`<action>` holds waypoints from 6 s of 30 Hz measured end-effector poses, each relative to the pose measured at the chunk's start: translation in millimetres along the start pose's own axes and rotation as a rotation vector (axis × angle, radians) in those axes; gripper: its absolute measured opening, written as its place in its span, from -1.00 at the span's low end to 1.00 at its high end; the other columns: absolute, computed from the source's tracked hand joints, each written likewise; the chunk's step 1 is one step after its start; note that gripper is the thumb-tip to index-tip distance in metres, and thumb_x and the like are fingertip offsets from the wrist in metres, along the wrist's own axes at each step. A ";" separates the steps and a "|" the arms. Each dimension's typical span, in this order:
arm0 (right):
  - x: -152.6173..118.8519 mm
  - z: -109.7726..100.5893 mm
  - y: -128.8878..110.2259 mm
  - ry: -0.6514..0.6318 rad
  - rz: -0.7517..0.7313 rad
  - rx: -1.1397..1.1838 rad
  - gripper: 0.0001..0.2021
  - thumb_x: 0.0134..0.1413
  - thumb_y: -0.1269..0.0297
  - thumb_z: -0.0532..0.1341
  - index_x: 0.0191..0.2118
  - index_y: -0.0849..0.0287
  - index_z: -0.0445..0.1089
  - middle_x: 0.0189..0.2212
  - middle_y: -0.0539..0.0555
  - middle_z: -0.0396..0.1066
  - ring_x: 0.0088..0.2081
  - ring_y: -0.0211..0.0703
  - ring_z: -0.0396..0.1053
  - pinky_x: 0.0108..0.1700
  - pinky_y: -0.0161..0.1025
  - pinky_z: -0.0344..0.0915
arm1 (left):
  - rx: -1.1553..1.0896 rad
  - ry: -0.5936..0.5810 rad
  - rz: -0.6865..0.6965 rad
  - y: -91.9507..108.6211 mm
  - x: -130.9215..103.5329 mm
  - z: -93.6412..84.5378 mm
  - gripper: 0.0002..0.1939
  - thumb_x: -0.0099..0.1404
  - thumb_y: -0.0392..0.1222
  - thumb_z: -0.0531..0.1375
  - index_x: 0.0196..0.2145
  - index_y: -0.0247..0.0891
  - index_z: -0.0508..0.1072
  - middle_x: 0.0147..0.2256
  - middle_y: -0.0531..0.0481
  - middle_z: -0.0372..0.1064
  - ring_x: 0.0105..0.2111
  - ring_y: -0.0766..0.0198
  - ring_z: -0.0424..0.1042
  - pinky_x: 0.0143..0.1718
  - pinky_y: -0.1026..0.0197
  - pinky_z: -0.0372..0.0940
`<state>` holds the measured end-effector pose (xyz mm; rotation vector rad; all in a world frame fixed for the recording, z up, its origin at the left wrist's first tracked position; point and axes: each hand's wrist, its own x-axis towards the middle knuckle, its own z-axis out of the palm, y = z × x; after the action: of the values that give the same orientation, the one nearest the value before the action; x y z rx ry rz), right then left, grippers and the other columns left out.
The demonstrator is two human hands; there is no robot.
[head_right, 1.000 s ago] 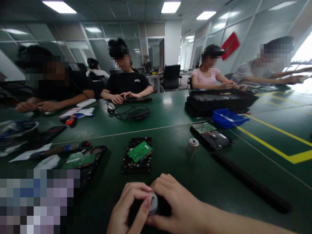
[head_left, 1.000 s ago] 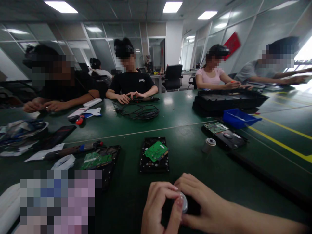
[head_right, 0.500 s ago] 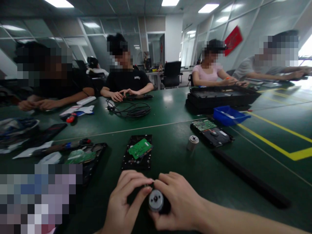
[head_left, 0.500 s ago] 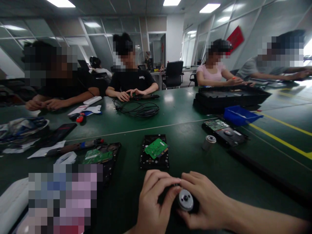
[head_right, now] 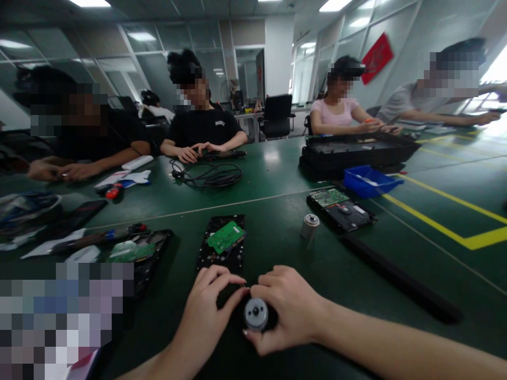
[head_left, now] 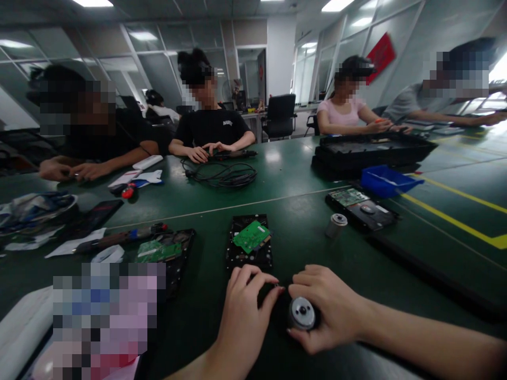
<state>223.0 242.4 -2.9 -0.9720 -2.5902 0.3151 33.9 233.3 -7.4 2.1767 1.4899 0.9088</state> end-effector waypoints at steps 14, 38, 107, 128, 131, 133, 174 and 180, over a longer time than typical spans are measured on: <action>9.3 -7.7 12.7 -0.013 0.083 -0.054 -0.70 -0.04 -0.01 0.19 -0.47 0.16 0.29 -0.53 -0.02 0.34 -0.48 -0.25 0.26 -0.36 -0.27 0.05 | -0.043 -0.031 -0.070 -1.9 3.3 1.1 -0.93 0.21 -0.31 0.20 -0.36 -0.19 0.48 -0.32 0.01 0.37 -0.24 0.14 0.32 -0.18 0.08 0.22; 11.9 -2.0 15.2 0.016 0.022 -0.043 -0.70 -0.03 0.01 0.16 -0.43 0.19 0.31 -0.55 -0.01 0.31 -0.51 -0.26 0.22 -0.37 -0.27 0.01 | -0.381 0.194 0.267 25.4 8.7 7.4 -0.97 0.27 -0.33 0.17 -0.30 -0.29 0.39 -0.34 0.00 0.39 -0.30 0.29 0.38 -0.23 0.25 0.30; 7.2 -8.1 15.6 0.052 0.200 -0.078 -0.72 -0.06 0.03 0.18 -0.48 0.17 0.29 -0.55 -0.01 0.32 -0.51 -0.26 0.23 -0.38 -0.28 0.03 | -0.283 0.092 -0.109 -6.3 26.7 10.1 -0.89 0.31 -0.20 0.13 -0.27 -0.24 0.45 -0.24 -0.04 0.48 -0.22 0.19 0.47 -0.15 0.12 0.35; 8.3 -9.4 14.8 0.036 0.198 -0.080 -0.72 -0.05 0.03 0.17 -0.47 0.17 0.29 -0.54 -0.01 0.31 -0.51 -0.25 0.22 -0.37 -0.27 0.04 | -0.053 0.123 0.027 -10.5 18.2 -1.6 -0.84 0.19 -0.37 0.23 -0.29 -0.17 0.53 -0.33 0.03 0.50 -0.29 0.18 0.43 -0.25 0.09 0.36; 8.5 -9.6 14.3 0.033 0.207 -0.083 -0.71 -0.05 0.02 0.16 -0.47 0.17 0.30 -0.54 0.00 0.31 -0.51 -0.25 0.22 -0.37 -0.27 0.04 | -0.072 0.120 -0.072 -11.1 17.3 -1.5 -0.76 0.16 -0.37 0.26 -0.20 -0.15 0.52 -0.28 0.02 0.49 -0.32 0.20 0.45 -0.26 0.10 0.39; 8.3 -9.9 13.8 0.026 0.214 -0.081 -0.72 -0.05 0.02 0.16 -0.47 0.17 0.30 -0.54 0.00 0.32 -0.51 -0.25 0.22 -0.37 -0.27 0.04 | -0.100 0.111 -0.117 -11.9 16.3 -1.1 -0.75 0.16 -0.38 0.25 -0.20 -0.16 0.51 -0.28 0.02 0.48 -0.33 0.23 0.46 -0.25 0.11 0.40; 10.4 -6.1 16.1 0.010 0.108 -0.058 -0.76 -0.07 0.08 0.19 -0.44 0.17 0.30 -0.52 -0.01 0.30 -0.45 -0.21 0.26 -0.35 -0.26 -0.01 | -0.436 0.261 0.530 24.6 16.8 12.0 -0.74 0.19 -0.57 0.14 -0.24 -0.28 0.38 -0.28 -0.03 0.45 -0.23 0.29 0.45 -0.22 0.21 0.42; 8.8 -8.2 16.2 -0.007 0.112 -0.052 -0.72 -0.05 0.04 0.19 -0.38 0.19 0.35 -0.48 0.03 0.35 -0.44 -0.19 0.29 -0.33 -0.25 0.03 | -0.439 0.204 0.238 28.2 13.9 11.7 -0.80 0.19 -0.38 0.22 -0.20 -0.24 0.39 -0.22 -0.06 0.42 -0.17 0.21 0.42 -0.13 0.12 0.38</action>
<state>229.7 260.9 1.5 -1.1395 -2.5670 0.2814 64.8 236.1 5.3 1.9980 0.9954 1.4235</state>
